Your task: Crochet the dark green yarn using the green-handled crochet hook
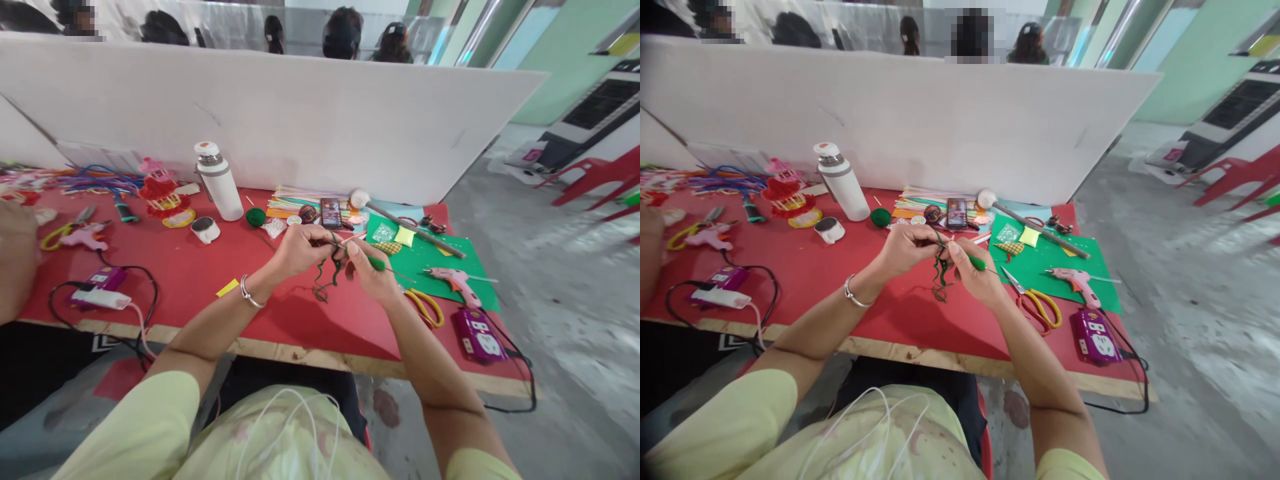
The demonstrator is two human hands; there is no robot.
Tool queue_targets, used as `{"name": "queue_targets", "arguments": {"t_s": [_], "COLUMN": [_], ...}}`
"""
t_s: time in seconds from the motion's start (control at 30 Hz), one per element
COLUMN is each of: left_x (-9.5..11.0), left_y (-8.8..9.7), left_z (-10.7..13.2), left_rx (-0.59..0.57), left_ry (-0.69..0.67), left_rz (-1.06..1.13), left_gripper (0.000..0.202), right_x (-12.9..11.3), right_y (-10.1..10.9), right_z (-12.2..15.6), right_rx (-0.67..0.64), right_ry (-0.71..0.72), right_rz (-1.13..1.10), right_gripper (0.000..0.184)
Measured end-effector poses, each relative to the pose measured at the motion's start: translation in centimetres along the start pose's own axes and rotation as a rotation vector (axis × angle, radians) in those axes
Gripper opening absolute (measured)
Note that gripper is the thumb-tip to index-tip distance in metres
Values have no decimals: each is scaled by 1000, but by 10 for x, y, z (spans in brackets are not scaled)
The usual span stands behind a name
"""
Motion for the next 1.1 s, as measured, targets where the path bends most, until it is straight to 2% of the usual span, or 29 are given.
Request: {"name": "queue_targets", "arguments": {"t_s": [0.07,0.17,0.27,0.4,0.5,0.67,0.77,0.87,1.0,1.07,1.1], "left_x": [-3,-4,-1,3,3,-12,-20,-20,-13,-13,-14], "left_y": [2,3,0,-3,0,6,7,6,4,1,0], "left_z": [0,2,5,9,9,7,9,14,20,22,22], "left_rx": [-6,7,2,-14,-11,-100,-140,-61,64,100,109], "left_ry": [18,-27,-94,-101,-67,140,223,168,6,10,33], "left_rz": [-8,-99,-206,-340,-300,173,271,129,-259,-301,-247], "left_gripper": [15,18,22,20,21,16,25,18,15,14,14], "right_x": [-3,-5,-2,5,7,6,4,0,-1,2,3], "right_y": [0,-1,-2,-4,-4,-2,-2,-4,-8,-10,-11], "right_z": [-1,-2,-6,-11,-11,-4,-1,0,2,4,4], "right_rx": [9,-29,-86,-138,-133,-20,22,60,206,282,311], "right_ry": [40,32,-61,-153,-98,25,100,132,179,258,296], "right_rz": [41,53,6,-89,-98,-35,-19,81,250,330,347], "right_gripper": [52,50,51,55,52,52,51,49,46,43,42]}}
Point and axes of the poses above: each hand's wrist, its own z-axis away from the middle knuckle, its own y-axis out of the back of the hand, x = y × z, the point moved 2 cm from there along -z, towards the middle knuckle, and after that the axes turned 11 degrees about -y, right-handed, at the moved point
